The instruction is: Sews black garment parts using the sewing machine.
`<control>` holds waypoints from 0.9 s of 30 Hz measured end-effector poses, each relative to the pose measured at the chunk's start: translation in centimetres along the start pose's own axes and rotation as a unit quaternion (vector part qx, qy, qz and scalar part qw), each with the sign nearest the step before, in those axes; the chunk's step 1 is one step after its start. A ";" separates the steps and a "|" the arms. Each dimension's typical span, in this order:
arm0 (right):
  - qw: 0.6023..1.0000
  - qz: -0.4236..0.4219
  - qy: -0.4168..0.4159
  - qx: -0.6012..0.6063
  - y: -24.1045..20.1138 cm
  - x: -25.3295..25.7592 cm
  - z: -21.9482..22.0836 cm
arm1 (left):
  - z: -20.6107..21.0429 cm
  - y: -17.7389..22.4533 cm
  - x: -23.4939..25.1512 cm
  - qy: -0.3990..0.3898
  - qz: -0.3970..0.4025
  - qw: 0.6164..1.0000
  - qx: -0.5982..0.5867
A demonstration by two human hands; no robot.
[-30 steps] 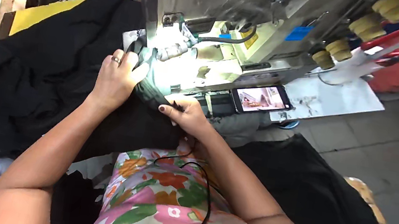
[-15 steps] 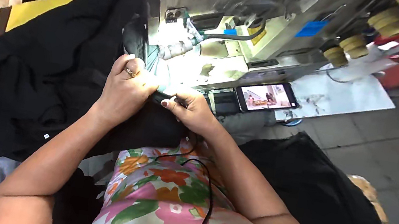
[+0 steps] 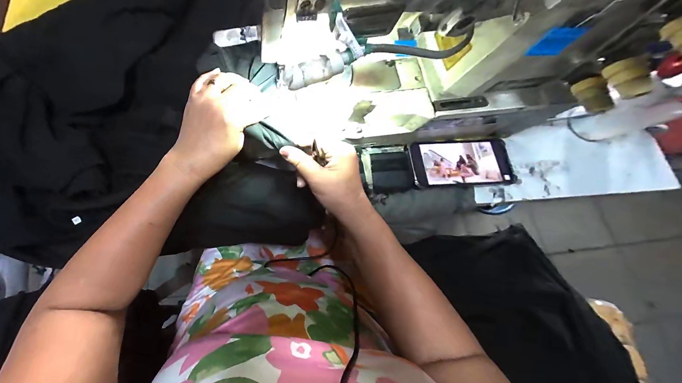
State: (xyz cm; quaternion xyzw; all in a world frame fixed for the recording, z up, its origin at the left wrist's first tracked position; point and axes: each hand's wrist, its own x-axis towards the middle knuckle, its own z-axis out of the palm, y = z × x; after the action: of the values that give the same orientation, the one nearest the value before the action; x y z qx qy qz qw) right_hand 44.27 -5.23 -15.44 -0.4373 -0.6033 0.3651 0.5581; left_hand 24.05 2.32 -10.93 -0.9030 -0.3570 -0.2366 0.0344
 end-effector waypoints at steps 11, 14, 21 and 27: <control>0.994 -0.006 0.098 -0.050 0.6 0.8 1.3 | 0.9 -2.0 1.1 0.037 0.008 0.995 -0.093; 0.981 -0.059 0.088 -0.163 0.5 1.6 0.9 | 0.9 -2.3 1.8 0.024 -0.019 0.995 -0.100; 0.974 -0.002 -0.125 -0.187 -4.8 -2.4 -3.7 | 2.0 -2.3 1.3 0.095 -0.089 0.982 -0.134; 0.975 0.061 -0.149 -0.154 -3.4 -3.5 -4.7 | 2.2 -2.3 1.3 0.102 -0.097 0.980 -0.144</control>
State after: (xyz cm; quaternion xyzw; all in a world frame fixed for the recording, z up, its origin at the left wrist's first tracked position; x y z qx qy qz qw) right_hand 48.52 -9.95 -12.97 -0.4948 -0.7007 0.3626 0.3644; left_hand 24.27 5.32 -12.51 -0.8307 -0.3993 -0.3790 -0.0825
